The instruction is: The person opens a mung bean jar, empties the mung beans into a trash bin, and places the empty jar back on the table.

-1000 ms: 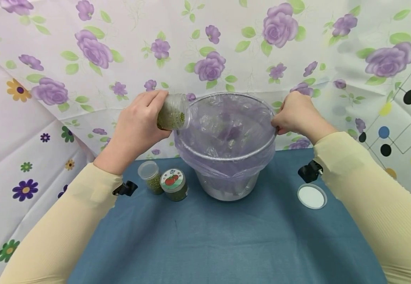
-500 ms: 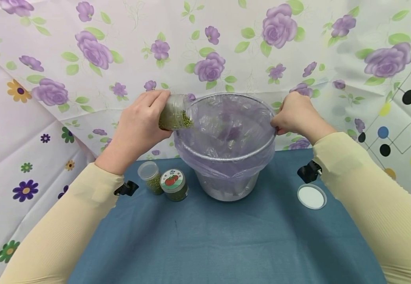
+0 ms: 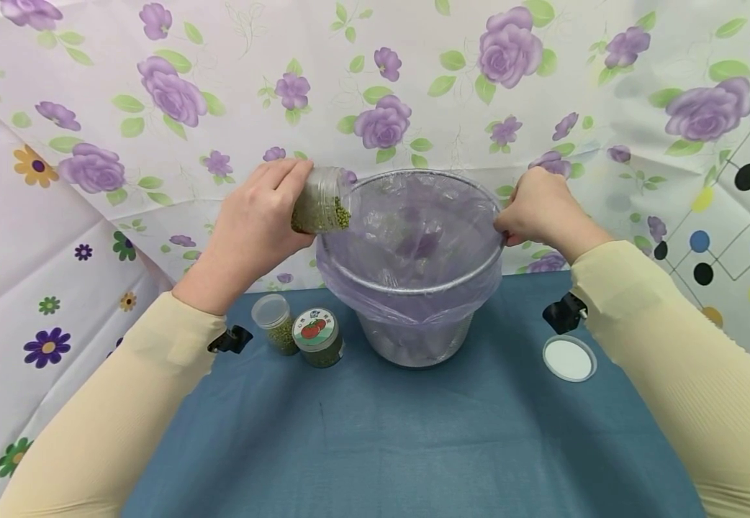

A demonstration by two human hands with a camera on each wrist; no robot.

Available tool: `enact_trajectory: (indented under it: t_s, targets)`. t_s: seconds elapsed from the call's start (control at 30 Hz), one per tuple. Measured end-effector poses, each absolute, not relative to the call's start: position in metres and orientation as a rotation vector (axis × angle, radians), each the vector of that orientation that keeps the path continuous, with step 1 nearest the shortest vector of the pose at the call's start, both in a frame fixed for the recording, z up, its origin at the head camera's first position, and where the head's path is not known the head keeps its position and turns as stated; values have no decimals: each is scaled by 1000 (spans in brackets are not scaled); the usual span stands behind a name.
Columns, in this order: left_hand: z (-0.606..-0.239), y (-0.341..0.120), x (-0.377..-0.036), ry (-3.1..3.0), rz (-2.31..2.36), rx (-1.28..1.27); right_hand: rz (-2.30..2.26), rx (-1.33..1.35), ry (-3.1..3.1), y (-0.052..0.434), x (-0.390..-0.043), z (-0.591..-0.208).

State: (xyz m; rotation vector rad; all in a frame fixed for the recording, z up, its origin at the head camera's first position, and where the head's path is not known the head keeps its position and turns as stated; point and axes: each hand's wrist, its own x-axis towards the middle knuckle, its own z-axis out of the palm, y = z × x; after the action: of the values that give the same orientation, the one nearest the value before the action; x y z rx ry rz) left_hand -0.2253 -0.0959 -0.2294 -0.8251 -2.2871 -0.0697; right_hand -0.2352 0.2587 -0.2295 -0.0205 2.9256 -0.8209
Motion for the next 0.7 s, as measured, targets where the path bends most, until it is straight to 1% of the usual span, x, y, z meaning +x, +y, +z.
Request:
enact_trajectory:
  t_s: [0.7]
  targets:
    - [-226, -96, -230, -2280, -59, -832, -804, -10, 2935, 258, -235, -229]
